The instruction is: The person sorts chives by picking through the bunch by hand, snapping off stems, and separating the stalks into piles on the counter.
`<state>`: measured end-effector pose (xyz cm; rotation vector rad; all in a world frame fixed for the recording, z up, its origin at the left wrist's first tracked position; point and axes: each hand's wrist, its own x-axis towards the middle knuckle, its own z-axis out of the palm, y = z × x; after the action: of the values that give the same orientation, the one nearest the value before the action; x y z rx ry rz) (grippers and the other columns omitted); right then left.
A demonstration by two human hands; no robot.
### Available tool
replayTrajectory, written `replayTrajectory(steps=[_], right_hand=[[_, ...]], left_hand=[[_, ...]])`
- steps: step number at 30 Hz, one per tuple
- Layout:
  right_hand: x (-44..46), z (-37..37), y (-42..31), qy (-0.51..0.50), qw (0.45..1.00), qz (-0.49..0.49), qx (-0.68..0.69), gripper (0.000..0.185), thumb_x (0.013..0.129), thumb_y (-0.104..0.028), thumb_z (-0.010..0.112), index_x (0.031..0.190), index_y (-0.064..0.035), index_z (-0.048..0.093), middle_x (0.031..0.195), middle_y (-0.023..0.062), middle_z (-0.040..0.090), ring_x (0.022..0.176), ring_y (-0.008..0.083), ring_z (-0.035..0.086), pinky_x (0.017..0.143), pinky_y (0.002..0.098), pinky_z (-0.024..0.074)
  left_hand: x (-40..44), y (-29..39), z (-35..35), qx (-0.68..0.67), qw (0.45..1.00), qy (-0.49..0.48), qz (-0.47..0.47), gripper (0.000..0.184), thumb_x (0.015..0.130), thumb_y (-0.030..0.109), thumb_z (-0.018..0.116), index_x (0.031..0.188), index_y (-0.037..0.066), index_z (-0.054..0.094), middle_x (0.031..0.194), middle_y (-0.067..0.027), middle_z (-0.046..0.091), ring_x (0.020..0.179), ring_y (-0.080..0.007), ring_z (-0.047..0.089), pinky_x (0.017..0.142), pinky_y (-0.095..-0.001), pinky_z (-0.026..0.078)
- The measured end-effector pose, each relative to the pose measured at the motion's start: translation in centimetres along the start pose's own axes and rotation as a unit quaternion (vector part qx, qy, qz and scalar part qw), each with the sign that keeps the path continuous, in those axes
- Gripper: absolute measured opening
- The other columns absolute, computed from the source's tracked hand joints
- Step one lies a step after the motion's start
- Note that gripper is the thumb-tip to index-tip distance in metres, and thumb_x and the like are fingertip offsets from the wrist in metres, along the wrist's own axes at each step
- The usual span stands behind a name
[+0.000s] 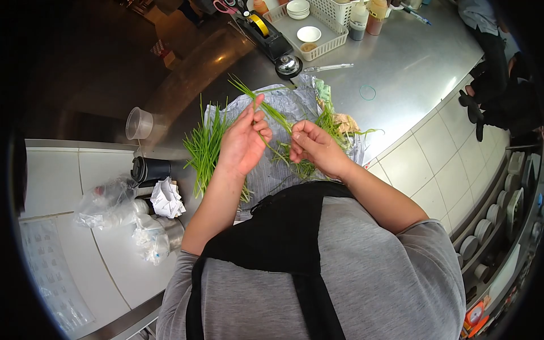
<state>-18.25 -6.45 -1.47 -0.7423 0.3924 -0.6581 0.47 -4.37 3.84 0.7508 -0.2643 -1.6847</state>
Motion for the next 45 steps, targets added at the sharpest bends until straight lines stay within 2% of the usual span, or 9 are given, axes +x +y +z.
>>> replayTrajectory(steps=[4,7,9,13,16,21,39,44,45], right_hand=[[0.0,-1.9,0.1,0.005,0.993,-0.023,-0.117,0.008,0.097,-0.015,0.049,0.100,-0.0074,0.048,0.083,0.0034,0.056,0.075,0.0122,0.056,0.070,0.0268,0.0458],[-0.3,-2.6,-0.3,0.064,0.876,-0.114,-0.464,0.017,0.091,-0.010,0.057,0.105,-0.0046,0.050,0.087,0.0081,0.060,0.077,0.0218,0.060,0.073,0.0305,0.0476],[0.0,-3.3,-0.9,0.032,0.637,-0.264,-0.723,0.031,0.084,-0.008,0.062,0.112,-0.0039,0.050,0.091,0.0129,0.061,0.080,0.0303,0.061,0.072,0.0349,0.0491],[1.3,-0.9,-2.0,0.098,0.674,-0.317,-0.660,0.033,0.082,-0.008,0.064,0.112,-0.0058,0.053,0.091,0.0123,0.061,0.079,0.0339,0.060,0.071,0.0398,0.0491],[2.0,1.4,-2.4,0.155,0.761,-0.190,-0.600,0.028,0.082,-0.010,0.064,0.109,-0.0065,0.057,0.087,0.0106,0.063,0.076,0.0333,0.061,0.073,0.0418,0.0482],[4.2,0.4,-0.9,0.106,0.645,-0.306,-0.692,0.022,0.083,-0.014,0.064,0.105,-0.0097,0.061,0.083,0.0094,0.066,0.073,0.0275,0.064,0.065,0.0389,0.0471],[2.7,0.0,-0.9,-0.023,0.565,-0.321,-0.760,0.013,0.079,-0.022,0.067,0.087,-0.0121,0.065,0.080,0.0018,0.065,0.068,0.0202,0.063,0.068,0.0326,0.0457],[1.6,0.8,-1.1,0.023,0.865,-0.139,-0.482,0.013,0.082,-0.019,0.067,0.084,-0.0054,0.066,0.082,0.0107,0.065,0.079,0.0293,0.062,0.072,0.0371,0.0490],[1.9,-0.2,-1.4,-0.002,0.846,-0.147,-0.513,0.014,0.081,-0.013,0.065,0.092,-0.0038,0.066,0.089,0.0135,0.063,0.087,0.0303,0.062,0.074,0.0381,0.0495]], left_hand=[[-0.3,0.7,-0.4,0.010,0.999,-0.007,0.032,0.040,0.098,0.013,0.043,0.137,0.007,0.038,0.085,0.0030,0.044,0.070,-0.0065,0.042,0.065,-0.0224,0.037],[-1.1,1.0,-0.4,0.034,0.999,0.009,0.034,0.037,0.098,0.012,0.042,0.135,0.007,0.042,0.089,0.0027,0.045,0.071,-0.0071,0.039,0.065,-0.0230,0.036],[-1.7,1.2,-0.4,0.054,0.998,0.019,0.028,0.038,0.098,0.011,0.042,0.136,0.008,0.041,0.091,0.0024,0.045,0.071,-0.0073,0.039,0.065,-0.0227,0.035],[-2.8,1.0,-1.0,0.101,0.995,0.023,0.004,0.041,0.096,0.009,0.041,0.137,0.008,0.041,0.093,0.0017,0.047,0.070,-0.0073,0.038,0.062,-0.0217,0.033],[-4.0,0.4,-1.0,0.129,0.991,0.031,-0.021,0.041,0.096,0.008,0.041,0.137,0.008,0.042,0.095,0.0014,0.047,0.069,-0.0069,0.038,0.061,-0.0208,0.032],[-6.5,-0.3,-2.9,0.235,0.970,0.063,-0.024,0.039,0.097,0.012,0.041,0.134,0.002,0.044,0.091,0.0008,0.050,0.067,-0.0067,0.039,0.059,-0.0217,0.034],[-9.7,-0.3,-4.8,0.521,0.851,0.062,-0.029,0.025,0.100,0.023,0.040,0.088,0.008,0.055,0.064,0.0048,0.037,0.058,-0.0053,0.033,0.054,-0.0214,0.029],[-12.0,1.9,-6.2,0.547,0.828,0.120,0.000,0.024,0.099,0.022,0.041,0.092,0.007,0.058,0.069,0.0038,0.041,0.064,-0.0054,0.036,0.059,-0.0208,0.032],[-12.2,2.7,-6.7,0.548,0.819,0.169,0.019,0.023,0.099,0.021,0.041,0.098,0.006,0.059,0.070,0.0016,0.044,0.067,-0.0067,0.040,0.062,-0.0229,0.035]])
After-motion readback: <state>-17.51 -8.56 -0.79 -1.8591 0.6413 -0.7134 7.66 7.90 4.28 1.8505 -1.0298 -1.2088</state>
